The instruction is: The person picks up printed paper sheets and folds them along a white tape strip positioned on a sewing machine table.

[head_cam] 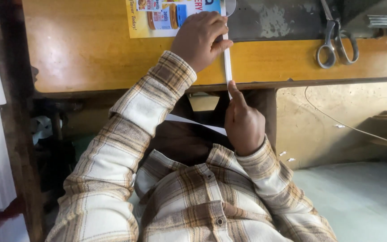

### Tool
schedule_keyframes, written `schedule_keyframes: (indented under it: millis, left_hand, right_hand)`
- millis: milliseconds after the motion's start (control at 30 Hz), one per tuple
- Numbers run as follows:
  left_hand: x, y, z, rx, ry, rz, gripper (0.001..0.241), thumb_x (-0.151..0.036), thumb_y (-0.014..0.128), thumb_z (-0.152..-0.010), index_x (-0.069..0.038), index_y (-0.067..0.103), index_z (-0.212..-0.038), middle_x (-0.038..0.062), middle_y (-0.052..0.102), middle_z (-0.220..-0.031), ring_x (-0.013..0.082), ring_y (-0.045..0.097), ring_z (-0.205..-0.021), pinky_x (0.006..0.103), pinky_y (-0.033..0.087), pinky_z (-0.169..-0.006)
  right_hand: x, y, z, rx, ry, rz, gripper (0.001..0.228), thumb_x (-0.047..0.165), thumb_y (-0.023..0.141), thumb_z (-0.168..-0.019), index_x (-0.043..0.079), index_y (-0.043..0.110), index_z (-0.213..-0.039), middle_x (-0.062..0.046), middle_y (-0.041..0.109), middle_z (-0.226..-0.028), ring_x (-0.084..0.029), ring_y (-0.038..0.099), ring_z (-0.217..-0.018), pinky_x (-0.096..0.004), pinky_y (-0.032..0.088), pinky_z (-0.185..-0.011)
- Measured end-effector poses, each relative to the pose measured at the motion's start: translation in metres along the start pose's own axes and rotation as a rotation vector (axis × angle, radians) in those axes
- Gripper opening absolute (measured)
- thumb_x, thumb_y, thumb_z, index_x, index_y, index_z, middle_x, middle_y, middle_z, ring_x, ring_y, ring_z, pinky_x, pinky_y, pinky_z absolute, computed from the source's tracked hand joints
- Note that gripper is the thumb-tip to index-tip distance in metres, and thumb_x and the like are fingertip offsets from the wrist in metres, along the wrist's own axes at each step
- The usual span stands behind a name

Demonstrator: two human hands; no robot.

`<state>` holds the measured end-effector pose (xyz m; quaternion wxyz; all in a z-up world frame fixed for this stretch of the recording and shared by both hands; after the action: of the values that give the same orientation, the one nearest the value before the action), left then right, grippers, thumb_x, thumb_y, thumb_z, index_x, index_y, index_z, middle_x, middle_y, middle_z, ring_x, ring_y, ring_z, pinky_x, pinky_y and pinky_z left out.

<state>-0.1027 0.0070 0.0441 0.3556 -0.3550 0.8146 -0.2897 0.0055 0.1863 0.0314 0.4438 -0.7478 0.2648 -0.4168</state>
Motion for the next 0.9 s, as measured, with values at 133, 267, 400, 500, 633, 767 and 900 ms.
schedule_keyframes:
  millis: [133,267,400,500,633,767,900]
  left_hand:
    - [0.0,0.009,0.004,0.099,-0.05,-0.024,0.033,-0.035,0.088,-0.098,-0.007,0.073,-0.107,0.011,0.072,-0.126,0.0323,0.066,-0.121,0.0506,0.05,-0.109]
    - [0.004,0.023,0.011,0.168,-0.039,-0.017,0.037,-0.038,0.084,-0.104,-0.004,0.073,-0.116,0.022,0.066,-0.143,0.0414,0.056,-0.138,0.0564,0.04,-0.122]
    - [0.004,0.024,0.01,0.194,-0.058,0.019,0.039,-0.038,0.08,-0.107,-0.003,0.072,-0.121,0.023,0.063,-0.148,0.0428,0.052,-0.142,0.0575,0.037,-0.123]
    - [0.002,0.032,0.015,0.228,-0.081,-0.008,0.042,-0.04,0.077,-0.108,-0.002,0.071,-0.125,0.024,0.06,-0.151,0.0427,0.051,-0.144,0.0582,0.036,-0.124]
    - [-0.009,0.042,0.025,0.019,0.039,-0.017,0.031,-0.034,0.085,-0.095,-0.008,0.075,-0.109,0.018,0.064,-0.133,0.0412,0.054,-0.138,0.0587,0.041,-0.117]
    - [-0.05,0.067,0.058,-0.046,-0.004,-0.037,0.022,-0.03,0.077,-0.094,-0.01,0.077,-0.103,0.014,0.069,-0.128,0.0382,0.057,-0.137,0.0543,0.045,-0.121]
    - [-0.065,0.037,0.078,-0.074,-0.1,-0.138,0.022,-0.033,0.078,-0.09,-0.017,0.077,-0.105,0.006,0.071,-0.127,0.032,0.058,-0.138,0.0512,0.047,-0.12]
  right_hand:
    - [-0.001,0.005,0.015,-0.008,-0.019,-0.013,0.047,0.003,0.056,-0.11,0.008,0.061,-0.157,0.001,0.051,-0.053,-0.016,0.038,-0.037,-0.037,0.035,-0.036]
    - [-0.007,0.0,0.021,-0.011,-0.009,-0.015,0.049,0.004,0.058,-0.111,0.016,0.06,-0.159,0.004,0.047,-0.052,-0.014,0.034,-0.037,-0.035,0.033,-0.036]
    - [0.004,-0.009,0.014,-0.003,-0.045,-0.007,0.05,0.001,0.058,-0.108,0.01,0.063,-0.156,0.004,0.046,-0.051,-0.013,0.032,-0.037,-0.035,0.03,-0.035]
    - [0.0,0.001,0.018,0.044,-0.058,0.035,0.055,0.002,0.058,-0.105,0.011,0.061,-0.159,0.004,0.044,-0.05,-0.012,0.033,-0.037,-0.034,0.032,-0.035]
    - [-0.013,0.006,0.014,0.039,0.032,0.057,0.06,0.014,0.061,-0.099,0.03,0.063,-0.157,-0.009,0.068,-0.065,-0.034,0.06,-0.054,-0.051,0.05,-0.054]
    - [-0.042,0.033,0.031,-0.024,0.083,0.141,0.059,0.024,0.067,-0.099,0.04,0.068,-0.156,-0.01,0.073,-0.066,-0.039,0.074,-0.065,-0.053,0.062,-0.069]
    - [-0.031,0.03,0.036,-0.09,-0.002,0.133,0.053,0.025,0.068,-0.104,0.036,0.072,-0.155,-0.01,0.068,-0.063,-0.038,0.073,-0.063,-0.051,0.061,-0.069]
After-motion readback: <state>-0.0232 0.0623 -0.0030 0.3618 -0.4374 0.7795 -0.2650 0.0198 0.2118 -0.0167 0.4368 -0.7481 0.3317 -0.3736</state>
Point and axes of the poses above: each hand's wrist, its own z-axis away from the middle knuckle, its own y-axis out of the palm, x = y × z, the point moved 9 cm from there along -z, towards the middle knuckle
